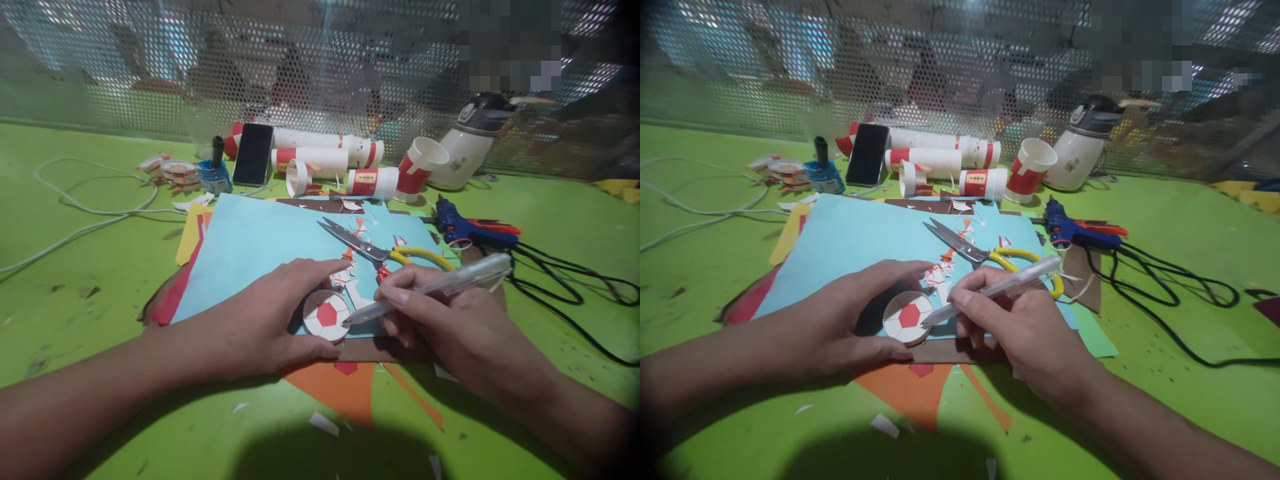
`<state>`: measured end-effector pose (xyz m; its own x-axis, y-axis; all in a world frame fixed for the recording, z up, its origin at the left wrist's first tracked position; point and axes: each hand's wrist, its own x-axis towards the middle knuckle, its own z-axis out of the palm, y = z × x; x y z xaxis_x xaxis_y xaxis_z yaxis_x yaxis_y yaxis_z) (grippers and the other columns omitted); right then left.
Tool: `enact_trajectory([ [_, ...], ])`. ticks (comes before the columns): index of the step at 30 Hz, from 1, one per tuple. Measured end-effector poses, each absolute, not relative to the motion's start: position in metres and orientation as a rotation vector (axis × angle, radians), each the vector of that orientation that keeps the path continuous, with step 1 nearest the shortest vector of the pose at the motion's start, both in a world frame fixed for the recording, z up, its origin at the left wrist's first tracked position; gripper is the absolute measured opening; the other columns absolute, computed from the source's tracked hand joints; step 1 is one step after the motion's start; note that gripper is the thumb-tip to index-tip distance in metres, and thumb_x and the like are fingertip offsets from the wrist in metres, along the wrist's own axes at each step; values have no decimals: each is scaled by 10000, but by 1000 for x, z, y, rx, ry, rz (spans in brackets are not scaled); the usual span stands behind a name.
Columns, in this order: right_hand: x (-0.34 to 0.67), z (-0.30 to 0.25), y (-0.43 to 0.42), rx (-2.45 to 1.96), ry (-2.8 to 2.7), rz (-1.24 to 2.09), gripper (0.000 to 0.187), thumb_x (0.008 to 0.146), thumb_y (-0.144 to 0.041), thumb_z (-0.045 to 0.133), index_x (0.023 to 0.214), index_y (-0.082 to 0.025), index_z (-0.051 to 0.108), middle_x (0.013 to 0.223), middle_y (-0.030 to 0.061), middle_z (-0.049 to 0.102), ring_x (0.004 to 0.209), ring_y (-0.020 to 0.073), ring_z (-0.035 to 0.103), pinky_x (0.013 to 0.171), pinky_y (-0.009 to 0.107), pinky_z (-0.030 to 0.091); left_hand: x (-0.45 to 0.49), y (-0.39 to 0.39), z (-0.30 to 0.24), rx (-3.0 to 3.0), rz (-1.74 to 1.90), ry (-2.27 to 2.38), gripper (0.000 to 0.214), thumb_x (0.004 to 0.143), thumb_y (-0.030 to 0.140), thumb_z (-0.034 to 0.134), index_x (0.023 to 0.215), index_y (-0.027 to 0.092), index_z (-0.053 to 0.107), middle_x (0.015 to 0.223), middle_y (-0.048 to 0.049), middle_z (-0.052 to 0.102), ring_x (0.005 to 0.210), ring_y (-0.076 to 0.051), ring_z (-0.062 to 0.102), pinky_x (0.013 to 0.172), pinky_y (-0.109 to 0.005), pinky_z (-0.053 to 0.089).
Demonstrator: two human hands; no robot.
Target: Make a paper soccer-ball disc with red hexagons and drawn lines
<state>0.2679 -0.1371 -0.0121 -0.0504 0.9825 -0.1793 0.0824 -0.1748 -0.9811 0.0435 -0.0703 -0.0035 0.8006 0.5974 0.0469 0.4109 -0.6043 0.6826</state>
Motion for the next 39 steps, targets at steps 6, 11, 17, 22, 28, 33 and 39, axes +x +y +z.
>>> enact_trajectory([
  [6,269,-13,-137,-1342,-1239,1366,186,872,-393,636,795,-224,637,602,-24,597,487,77,451,439,211,324,44,-72,-6,2315,378,816,778,740,301,704,1426,273,340,1432,-65,482,1245,-279,504,1030,-439,423],
  [11,270,-11,-138,-1361,-1363,1319,175,890,-406,610,836,-242,636,627,-34,606,522,78,508,480,198,381,44,-72,-4,2326,353,839,786,744,306,699,1436,273,328,1422,-58,494,1240,-270,509,1017,-421,432],
  [17,268,-8,-139,-1410,-1471,1277,208,898,-425,588,806,-244,630,645,-31,618,541,83,532,502,198,419,44,-71,-5,2337,349,834,790,760,327,688,1449,285,303,1443,-49,472,1264,-263,485,1033,-423,419],
  [22,267,-5,-138,-1421,-1497,1262,218,901,-425,582,798,-236,621,646,-28,619,545,85,541,507,196,435,43,-71,-6,2336,359,812,791,754,342,694,1446,265,318,1447,-64,469,1275,-268,474,1037,-422,417],
  [28,265,-1,-137,-1443,-1520,1283,216,907,-419,577,811,-229,613,658,-37,623,561,71,553,526,174,442,41,-71,-6,2352,349,816,800,753,341,691,1452,269,310,1454,-59,462,1272,-269,482,1035,-411,422],
  [33,265,-1,-137,-1441,-1545,1277,211,914,-409,570,816,-227,610,657,-41,625,564,68,561,534,168,452,41,-70,-8,2370,356,805,785,759,352,688,1447,277,318,1439,-38,479,1267,-260,486,1036,-392,421],
  [39,265,0,-138,-1445,-1545,1260,203,911,-407,575,824,-228,616,653,-40,635,553,66,564,523,164,453,42,-70,-8,2378,343,802,763,766,335,677,1441,272,326,1451,-36,464,1270,-248,480,1036,-397,421],
])
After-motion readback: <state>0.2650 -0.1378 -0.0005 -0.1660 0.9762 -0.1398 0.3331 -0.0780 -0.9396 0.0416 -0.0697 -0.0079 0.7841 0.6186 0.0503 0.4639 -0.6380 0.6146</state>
